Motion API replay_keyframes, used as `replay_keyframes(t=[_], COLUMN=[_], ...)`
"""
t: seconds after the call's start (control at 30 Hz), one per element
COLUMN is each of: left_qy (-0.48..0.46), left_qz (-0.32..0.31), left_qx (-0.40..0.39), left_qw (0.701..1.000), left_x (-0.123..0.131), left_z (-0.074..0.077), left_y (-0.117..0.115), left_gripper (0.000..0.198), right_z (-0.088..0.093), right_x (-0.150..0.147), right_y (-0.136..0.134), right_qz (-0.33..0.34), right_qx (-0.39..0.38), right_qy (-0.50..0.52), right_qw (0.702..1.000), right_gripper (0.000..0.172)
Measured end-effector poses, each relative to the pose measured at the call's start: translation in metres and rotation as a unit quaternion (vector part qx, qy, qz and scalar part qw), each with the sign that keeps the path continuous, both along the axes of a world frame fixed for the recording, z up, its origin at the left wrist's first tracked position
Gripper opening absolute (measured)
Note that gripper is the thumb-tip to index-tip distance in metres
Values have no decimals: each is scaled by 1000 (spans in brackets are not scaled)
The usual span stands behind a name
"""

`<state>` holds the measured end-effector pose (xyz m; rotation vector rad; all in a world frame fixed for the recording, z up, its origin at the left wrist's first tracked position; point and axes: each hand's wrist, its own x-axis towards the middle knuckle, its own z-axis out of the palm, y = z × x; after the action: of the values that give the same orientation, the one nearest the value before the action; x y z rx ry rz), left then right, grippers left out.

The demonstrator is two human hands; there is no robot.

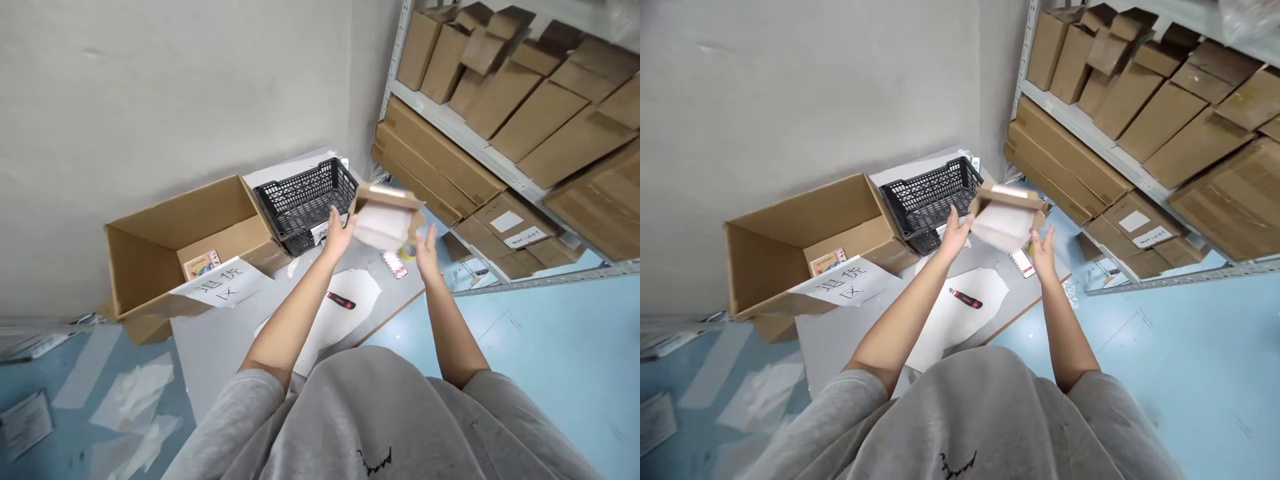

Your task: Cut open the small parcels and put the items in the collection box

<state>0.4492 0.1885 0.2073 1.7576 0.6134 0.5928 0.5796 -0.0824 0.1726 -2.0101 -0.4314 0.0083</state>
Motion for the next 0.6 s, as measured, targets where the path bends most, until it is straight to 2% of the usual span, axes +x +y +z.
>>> replay_keyframes(t=[0.07,0.1,0.17,0.27,0.4,0.47,0.6], left_qy=[-48,-56,-52,-15,36,62,93], left_qz=[37,50,69,111,193,240,367], left_qx=[37,46,43,6,-35,-38,-53], left_qw=[997,996,995,994,980,968,924], left_x=[23,21,-4,-73,-171,-217,-305], left_z=[4,1,-17,-51,-86,-96,-107], left_y=[-5,-8,-16,-33,-52,-58,-84], left_gripper=[72,70,63,51,37,32,24], right_z=[9,10,3,-18,-42,-50,-63], right_x=[16,16,5,-32,-99,-137,-224], right_y=[-18,-25,-30,-15,34,64,110], right_qz=[-44,-48,-24,41,186,276,452], right_qx=[7,14,29,47,49,39,10], right_qy=[-20,-14,13,73,146,189,234], right_qw=[999,999,999,995,970,942,861], right_gripper=[81,78,69,55,33,25,24])
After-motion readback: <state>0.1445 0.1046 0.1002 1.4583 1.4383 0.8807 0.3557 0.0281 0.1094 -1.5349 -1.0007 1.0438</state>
